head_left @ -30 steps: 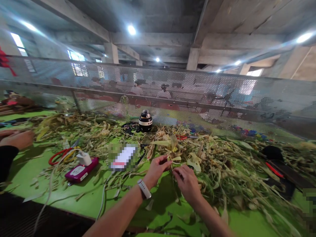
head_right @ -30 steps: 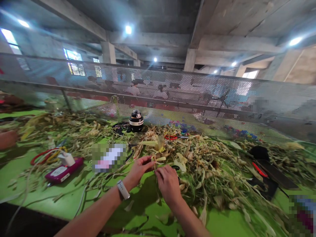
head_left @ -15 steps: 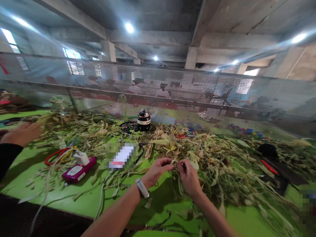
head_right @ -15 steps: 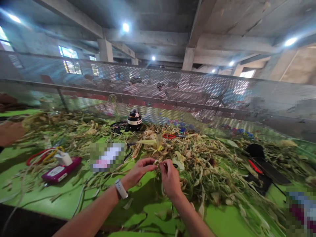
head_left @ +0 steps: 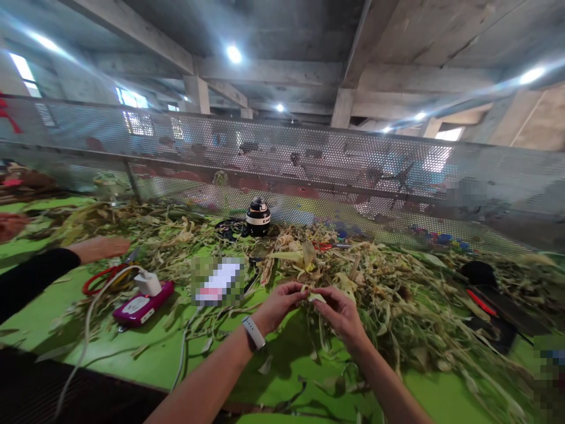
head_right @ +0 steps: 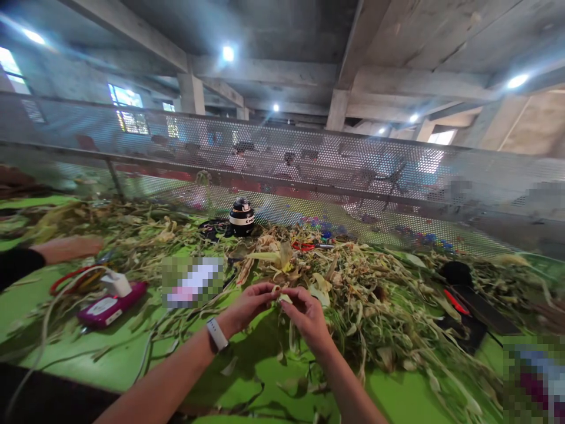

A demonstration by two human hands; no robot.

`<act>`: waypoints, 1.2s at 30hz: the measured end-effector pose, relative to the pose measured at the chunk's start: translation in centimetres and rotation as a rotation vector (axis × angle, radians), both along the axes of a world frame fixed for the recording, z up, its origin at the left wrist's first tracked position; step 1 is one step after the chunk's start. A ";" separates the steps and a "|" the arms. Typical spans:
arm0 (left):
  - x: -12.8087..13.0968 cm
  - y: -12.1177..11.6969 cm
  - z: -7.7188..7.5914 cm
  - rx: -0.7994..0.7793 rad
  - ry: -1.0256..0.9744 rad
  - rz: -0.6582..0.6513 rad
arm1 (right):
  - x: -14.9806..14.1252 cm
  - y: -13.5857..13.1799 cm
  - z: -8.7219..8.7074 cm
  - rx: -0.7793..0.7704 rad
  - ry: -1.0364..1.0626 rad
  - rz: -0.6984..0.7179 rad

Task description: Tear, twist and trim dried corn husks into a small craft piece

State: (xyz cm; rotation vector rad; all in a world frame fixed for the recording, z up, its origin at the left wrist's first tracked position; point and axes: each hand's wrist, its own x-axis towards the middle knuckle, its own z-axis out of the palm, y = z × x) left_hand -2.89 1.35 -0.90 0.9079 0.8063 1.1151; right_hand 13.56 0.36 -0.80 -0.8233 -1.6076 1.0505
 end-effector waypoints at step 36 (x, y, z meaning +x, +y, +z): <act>0.8 -0.4 -1.0 0.472 0.472 0.149 | -0.7 0.6 -1.0 -0.139 0.034 -0.177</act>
